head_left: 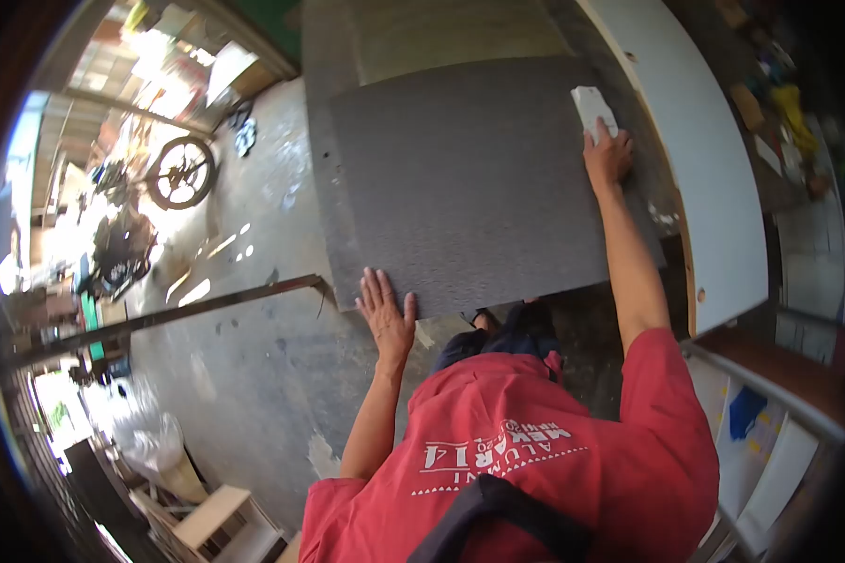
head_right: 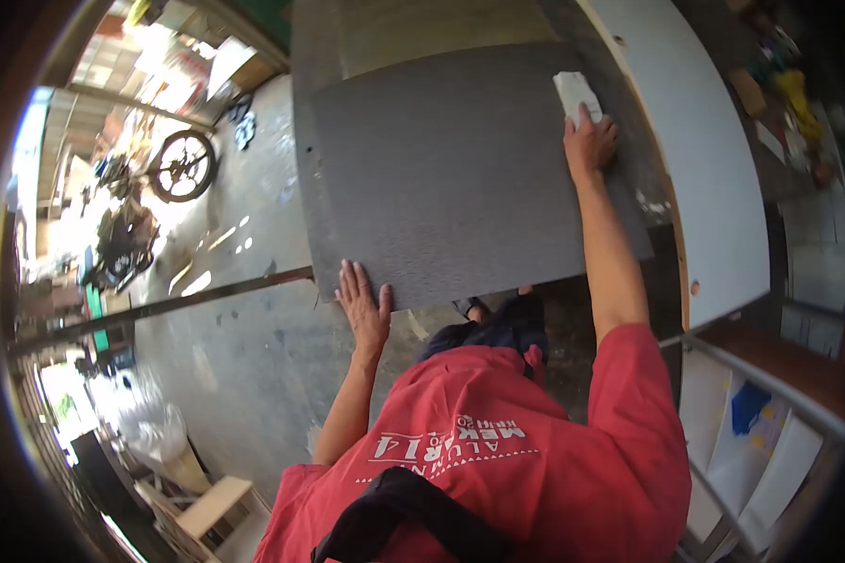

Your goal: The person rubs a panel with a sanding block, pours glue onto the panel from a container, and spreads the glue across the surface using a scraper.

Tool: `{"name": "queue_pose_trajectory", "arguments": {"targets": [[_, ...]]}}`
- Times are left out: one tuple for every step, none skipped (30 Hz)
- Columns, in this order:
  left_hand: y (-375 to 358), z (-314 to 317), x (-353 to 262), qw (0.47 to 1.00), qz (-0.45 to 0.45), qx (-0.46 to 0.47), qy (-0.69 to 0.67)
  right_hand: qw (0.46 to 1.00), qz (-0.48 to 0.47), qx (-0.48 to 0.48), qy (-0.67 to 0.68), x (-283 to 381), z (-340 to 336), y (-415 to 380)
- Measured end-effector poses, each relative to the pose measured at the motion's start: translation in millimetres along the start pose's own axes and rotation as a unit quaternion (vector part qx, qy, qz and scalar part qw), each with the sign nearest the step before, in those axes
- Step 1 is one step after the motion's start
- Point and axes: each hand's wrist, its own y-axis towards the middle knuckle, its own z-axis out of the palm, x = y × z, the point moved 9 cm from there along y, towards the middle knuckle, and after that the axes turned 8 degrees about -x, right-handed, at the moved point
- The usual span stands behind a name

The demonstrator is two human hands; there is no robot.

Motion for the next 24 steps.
{"name": "queue_pose_trajectory", "arguments": {"targets": [[1.7,1.9,-1.5,1.000,0.009,0.012,-0.016,1.000,0.019,0.009,0.001,18.6,17.5,17.5],[2.1,3.5,-0.1,1.000,0.011,0.013,-0.012,1.000,0.000,0.002,0.023,51.5,34.1,28.7],[2.4,3.2,3.0,1.000,0.000,0.010,-0.001,0.999,-0.016,-0.003,0.043,89.1,50.5,33.6],[3.1,3.7,1.4,1.000,0.003,0.015,-0.006,0.994,-0.062,0.002,0.092,134.7,68.7,34.2],[2.6,4.5,0.0,1.000,0.006,0.023,-0.012,0.984,-0.107,0.008,0.139,183.4,83.4,27.5],[3.1,4.9,0.1,0.999,0.006,0.031,0.006,0.971,-0.144,-0.012,0.189,237.9,86.8,12.3],[4.6,5.1,3.9,0.999,-0.004,0.036,0.013,0.949,-0.194,0.000,0.247,291.8,76.2,-8.6],[4.4,4.3,2.5,0.999,0.001,0.031,-0.009,0.926,-0.227,0.038,0.298,339.3,71.5,-35.4],[3.8,1.7,0.0,0.999,0.007,0.025,-0.034,0.908,-0.271,0.111,0.301,377.9,45.2,-65.8],[4.9,-3.0,-2.2,0.999,0.015,0.015,-0.030,0.893,-0.301,0.103,0.318,403.2,27.4,-102.3],[1.1,-6.1,-0.5,0.999,0.010,0.016,-0.033,0.878,-0.331,0.095,0.332,416.3,10.3,-137.0],[-0.4,-17.5,8.1,0.993,-0.039,-0.040,-0.107,0.859,-0.355,0.147,0.338,415.3,-14.5,-165.6],[-5.3,-28.1,17.8,0.975,-0.088,-0.095,-0.180,0.837,-0.377,0.200,0.342,406.8,-44.5,-195.8],[-13.7,-48.3,22.3,0.976,-0.104,-0.171,-0.085,0.817,-0.398,0.208,0.361,388.6,-75.9,-219.7],[-23.5,-54.5,28.0,0.975,-0.112,-0.167,-0.089,0.796,-0.416,0.219,0.381,365.8,-102.1,-239.5],[-36.5,-46.0,52.5,0.949,-0.224,-0.117,-0.188,0.781,-0.438,0.211,0.392,342.8,-122.5,-248.5],[-55.0,-33.3,71.8,0.898,-0.332,-0.065,-0.282,0.764,-0.459,0.204,0.405,319.5,-136.4,-249.6],[-68.9,-22.3,83.7,0.895,-0.295,-0.079,-0.325,0.785,-0.452,0.206,0.370,297.8,-134.2,-236.3],[-77.3,-22.4,88.2,0.893,-0.299,-0.080,-0.327,0.806,-0.443,0.204,0.335,278.3,-127.4,-216.7],[-91.7,-3.2,90.7,0.828,-0.368,-0.010,-0.423,0.845,-0.402,0.188,0.300,254.6,-111.3,-187.4],[-105.9,15.2,85.2,0.745,-0.427,0.061,-0.510,0.880,-0.357,0.170,0.263,239.2,-96.3,-163.8],[-109.9,15.7,80.9,0.744,-0.426,0.064,-0.511,0.881,-0.357,0.171,0.260,239.1,-90.8,-162.3],[-114.6,24.8,63.2,0.629,-0.441,0.079,-0.636,0.904,-0.316,0.150,0.246,230.9,-87.1,-155.7],[-114.4,29.4,43.9,0.495,-0.442,0.093,-0.742,0.925,-0.275,0.125,0.230,220.5,-86.0,-149.5]]}}
